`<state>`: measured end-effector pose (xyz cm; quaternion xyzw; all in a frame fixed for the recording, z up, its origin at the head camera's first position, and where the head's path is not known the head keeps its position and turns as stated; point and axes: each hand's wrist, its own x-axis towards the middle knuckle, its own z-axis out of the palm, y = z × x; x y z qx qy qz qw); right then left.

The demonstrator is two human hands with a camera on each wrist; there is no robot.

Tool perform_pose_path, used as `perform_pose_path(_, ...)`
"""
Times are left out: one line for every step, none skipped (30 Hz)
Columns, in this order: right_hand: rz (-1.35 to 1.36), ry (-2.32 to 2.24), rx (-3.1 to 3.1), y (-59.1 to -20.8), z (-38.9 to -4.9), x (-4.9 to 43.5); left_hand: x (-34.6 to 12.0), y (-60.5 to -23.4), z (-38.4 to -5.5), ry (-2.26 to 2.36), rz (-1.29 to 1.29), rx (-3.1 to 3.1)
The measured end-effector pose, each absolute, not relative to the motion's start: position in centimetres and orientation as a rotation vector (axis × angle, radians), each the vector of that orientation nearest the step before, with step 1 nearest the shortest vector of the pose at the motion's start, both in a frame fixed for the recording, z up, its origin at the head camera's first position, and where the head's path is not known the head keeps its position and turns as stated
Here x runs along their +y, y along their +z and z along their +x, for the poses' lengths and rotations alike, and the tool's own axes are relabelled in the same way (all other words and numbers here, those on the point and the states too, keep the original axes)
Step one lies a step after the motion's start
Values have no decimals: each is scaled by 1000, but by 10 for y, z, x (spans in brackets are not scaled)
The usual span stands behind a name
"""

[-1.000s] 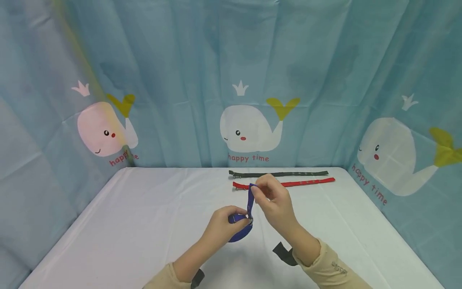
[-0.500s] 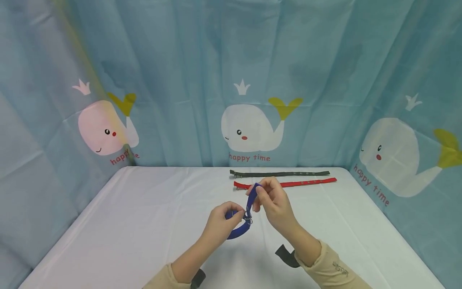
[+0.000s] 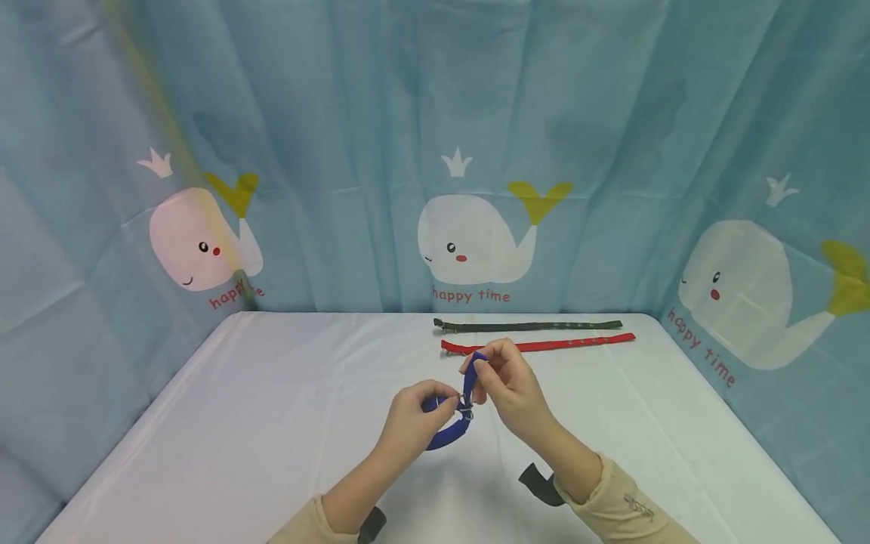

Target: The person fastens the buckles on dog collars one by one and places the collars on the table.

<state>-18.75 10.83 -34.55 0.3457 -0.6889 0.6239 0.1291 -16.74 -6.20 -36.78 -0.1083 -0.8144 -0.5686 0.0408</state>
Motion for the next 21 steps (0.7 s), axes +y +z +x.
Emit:
perform_pose_path(1026, 1813, -2000, -346, -188, 108, -62, -368, -168, -1731, -325, -2501)
perform_pose_path(1048, 1809, -1996, -346, -188, 108, -62, -368, -168, -1720, -323, -2508)
perform_pose_path(1064, 1802, -1990, -346, -188, 107, -61, -368, -168, -1713, -324, -2513)
perform_pose_path(1079, 1796, -1983, -346, -188, 107, -61, -368, -169, -1709, -328, -2516)
perform_pose_path(1090, 1793, -1974, -346, -189, 107, -61, -367, -169, -1701, -332, -2518)
perform_pose_path(1096, 1788, -1968, -346, -189, 107, -60, -367, -169, -1697, -335, -2520)
perform_pose_path(1100, 1791, -1963, -346, -189, 107, -60, -367, -170, -1692, -341, -2520)
perform_pose_path(1104, 1791, -1961, -347, -189, 107, -59, -367, -170, -1687, -345, -2520)
perform_pose_path(1109, 1791, -1960, -348, -190, 107, -59, -367, -170, -1684, -345, -2516)
perform_pose_path(1109, 1794, -1960, -349, -190, 107, -59, -367, -169, -1680, -338, -2512)
perform_pose_path(1109, 1796, -1962, -350, -189, 107, -58, -367, -169, -1673, -328, -2511)
perform_pose_path(1109, 1802, -1966, -351, -189, 107, -58, -367, -168, -1671, -324, -2506)
perform_pose_path(1109, 1808, -1971, -352, -189, 106, -59, -367, -168, -1669, -318, -2505)
perform_pose_path(1112, 1805, -1982, -354, -189, 106, -59, -367, -168, -1673, -310, -2507)
perform_pose_path(1114, 1801, -1992, -355, -189, 106, -59, -367, -167, -1682, -312, -2505)
perform_pose_path(1113, 1793, -2005, -356, -189, 106, -60, -368, -167, -1688, -312, -2512)
perform_pose_path(1119, 1784, -2018, -356, -189, 106, -61, -368, -167, -1693, -314, -2522)
perform_pose_path(1123, 1776, -2032, -357, -189, 106, -61, -368, -167, -1699, -321, -2529)
perform_pose_path(1129, 1761, -2048, -357, -190, 106, -62, -368, -168, -1704, -322, -2539)
perform_pose_path(1131, 1747, -2068, -358, -190, 106, -62, -369, -168, -1709, -332, -2546)
perform_pose_path(1130, 1738, -2087, -358, -190, 106, -63, -369, -168, -1707, -343, -2550)
